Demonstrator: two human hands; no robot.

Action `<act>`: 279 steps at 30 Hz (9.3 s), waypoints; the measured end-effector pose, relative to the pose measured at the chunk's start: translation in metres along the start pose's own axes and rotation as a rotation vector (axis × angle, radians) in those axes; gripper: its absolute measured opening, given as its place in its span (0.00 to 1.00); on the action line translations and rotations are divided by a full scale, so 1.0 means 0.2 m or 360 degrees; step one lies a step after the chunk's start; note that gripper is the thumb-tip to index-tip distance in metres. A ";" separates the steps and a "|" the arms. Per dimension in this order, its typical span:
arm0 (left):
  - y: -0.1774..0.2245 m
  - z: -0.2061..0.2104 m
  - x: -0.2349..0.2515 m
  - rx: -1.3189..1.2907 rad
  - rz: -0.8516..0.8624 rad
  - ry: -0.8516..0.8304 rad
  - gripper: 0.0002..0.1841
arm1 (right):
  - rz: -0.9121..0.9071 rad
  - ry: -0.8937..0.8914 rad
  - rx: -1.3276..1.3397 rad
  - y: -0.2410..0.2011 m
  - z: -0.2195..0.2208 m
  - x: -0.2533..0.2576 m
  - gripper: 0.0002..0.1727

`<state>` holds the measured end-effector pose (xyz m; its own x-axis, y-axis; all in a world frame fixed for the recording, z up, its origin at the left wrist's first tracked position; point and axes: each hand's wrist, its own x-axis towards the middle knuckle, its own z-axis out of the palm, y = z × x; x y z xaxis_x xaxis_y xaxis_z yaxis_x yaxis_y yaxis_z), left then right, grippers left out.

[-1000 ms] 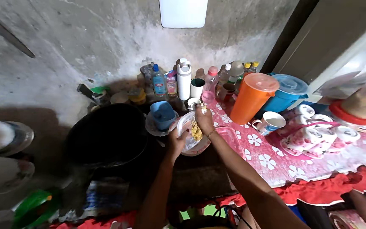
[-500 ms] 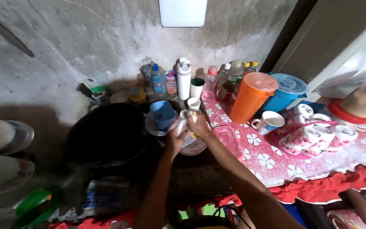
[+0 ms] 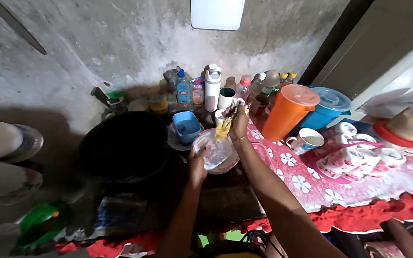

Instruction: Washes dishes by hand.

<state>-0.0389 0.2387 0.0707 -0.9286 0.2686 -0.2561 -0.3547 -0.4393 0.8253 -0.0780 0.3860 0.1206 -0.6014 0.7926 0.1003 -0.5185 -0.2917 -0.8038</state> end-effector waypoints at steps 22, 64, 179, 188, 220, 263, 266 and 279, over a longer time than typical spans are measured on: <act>0.01 0.07 0.05 -0.0217 -0.0160 -0.0171 0.21 | -0.0293 -0.1215 -0.2250 0.09 -0.11 -0.32 0.31; 0.17 -0.02 0.04 0.0129 -0.0003 -0.0373 0.20 | -0.0353 -0.1427 -0.1874 0.01 -0.07 -0.25 0.26; 0.03 -0.05 0.08 0.0478 0.0177 -0.0290 0.25 | -0.0972 -0.1171 -0.1847 0.12 -0.38 -0.23 0.19; 0.04 -0.05 0.05 0.0536 0.0246 -0.0233 0.25 | -0.1022 -0.1067 -0.1885 0.15 -0.43 -0.16 0.19; 0.00 0.02 0.07 -0.0189 -0.0128 -0.0156 0.24 | -0.0129 -0.1031 -0.2332 0.17 -0.26 -0.29 0.35; -0.28 -0.20 0.30 0.0940 -0.0492 0.0135 0.33 | -0.0083 -0.0338 -0.1907 -0.34 -0.74 0.04 0.23; -0.21 -0.14 0.26 0.0491 -0.0670 0.0131 0.24 | -0.0094 -0.0406 -0.1869 -0.34 -0.72 0.04 0.21; -0.23 -0.09 0.23 -0.1025 -0.0990 -0.0104 0.22 | 0.0235 -0.0136 -0.1090 -0.33 -0.57 -0.01 0.15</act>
<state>-0.0662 0.2564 0.0124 -0.5472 0.6580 -0.5173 -0.8022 -0.5887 0.0998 0.0259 0.4635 0.1064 -0.6964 0.7175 -0.0149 0.0545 0.0322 -0.9980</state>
